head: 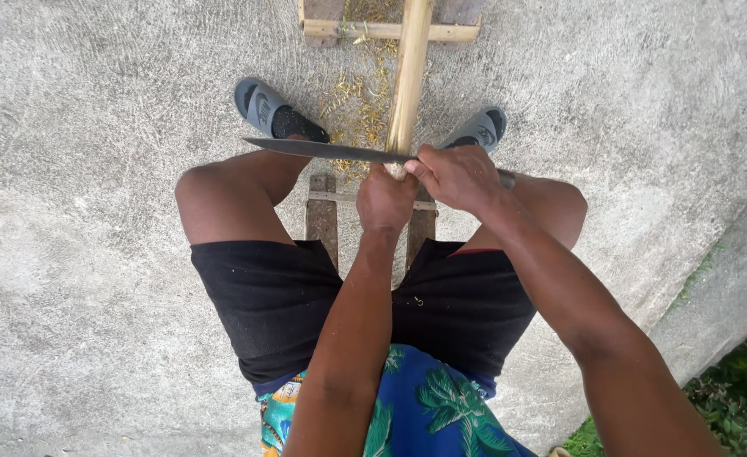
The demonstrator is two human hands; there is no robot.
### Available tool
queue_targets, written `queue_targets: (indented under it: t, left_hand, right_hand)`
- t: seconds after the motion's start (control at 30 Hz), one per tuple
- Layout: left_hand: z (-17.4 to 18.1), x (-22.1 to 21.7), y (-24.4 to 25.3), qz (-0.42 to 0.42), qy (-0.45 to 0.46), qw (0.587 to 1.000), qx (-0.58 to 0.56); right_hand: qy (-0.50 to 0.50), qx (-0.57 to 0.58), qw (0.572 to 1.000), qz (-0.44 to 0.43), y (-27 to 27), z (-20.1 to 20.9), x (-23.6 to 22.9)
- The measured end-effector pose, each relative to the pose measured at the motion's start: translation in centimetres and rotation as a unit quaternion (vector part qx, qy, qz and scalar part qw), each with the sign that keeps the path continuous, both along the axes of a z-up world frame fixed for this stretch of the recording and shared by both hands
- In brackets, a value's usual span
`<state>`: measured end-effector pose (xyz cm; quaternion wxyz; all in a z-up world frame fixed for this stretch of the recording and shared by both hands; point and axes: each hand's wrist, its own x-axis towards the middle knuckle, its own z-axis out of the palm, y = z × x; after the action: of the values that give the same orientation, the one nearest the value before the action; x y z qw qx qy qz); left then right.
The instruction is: Scraping the outer layer of a bamboo pole using a machete to prepare it for manufacturing.
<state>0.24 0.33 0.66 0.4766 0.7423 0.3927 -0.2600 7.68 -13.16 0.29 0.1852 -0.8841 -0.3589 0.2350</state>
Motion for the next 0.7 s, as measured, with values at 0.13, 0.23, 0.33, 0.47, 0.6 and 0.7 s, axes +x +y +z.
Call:
queue_targets:
  t: [0.13, 0.23, 0.33, 0.47, 0.6, 0.7]
  left_hand:
    - [-1.8, -0.5, -0.2, 0.000, 0.017, 1.000, -0.015]
    - [-2.3, -0.6, -0.2, -0.011, 0.008, 1.000, -0.014]
    - [-2.5, -0.6, -0.4, -0.015, -0.004, 1.000, 0.001]
    - [-2.3, -1.0, -0.2, 0.011, -0.017, 1.000, -0.017]
    - [-1.7, -1.9, 0.7, 0.021, -0.017, 0.996, -0.084]
    - [-3.6, -3.9, 1.3, 0.099, -0.094, 0.975, -0.178]
  right_hand:
    - [0.038, -0.030, 0.997, -0.059, 0.3, -0.9, 1.1]
    - [0.048, -0.050, 0.993, -0.095, -0.2, -1.7, 0.4]
    - [0.008, -0.065, 0.997, -0.033, -0.6, -1.2, -0.2]
    - [0.067, -0.064, 0.985, -0.143, -0.5, -1.7, 0.1]
    - [0.078, -0.030, 0.978, -0.191, -0.9, -2.2, -2.4]
    - [-0.053, -0.002, 0.998, -0.026, -0.7, -2.4, -2.6]
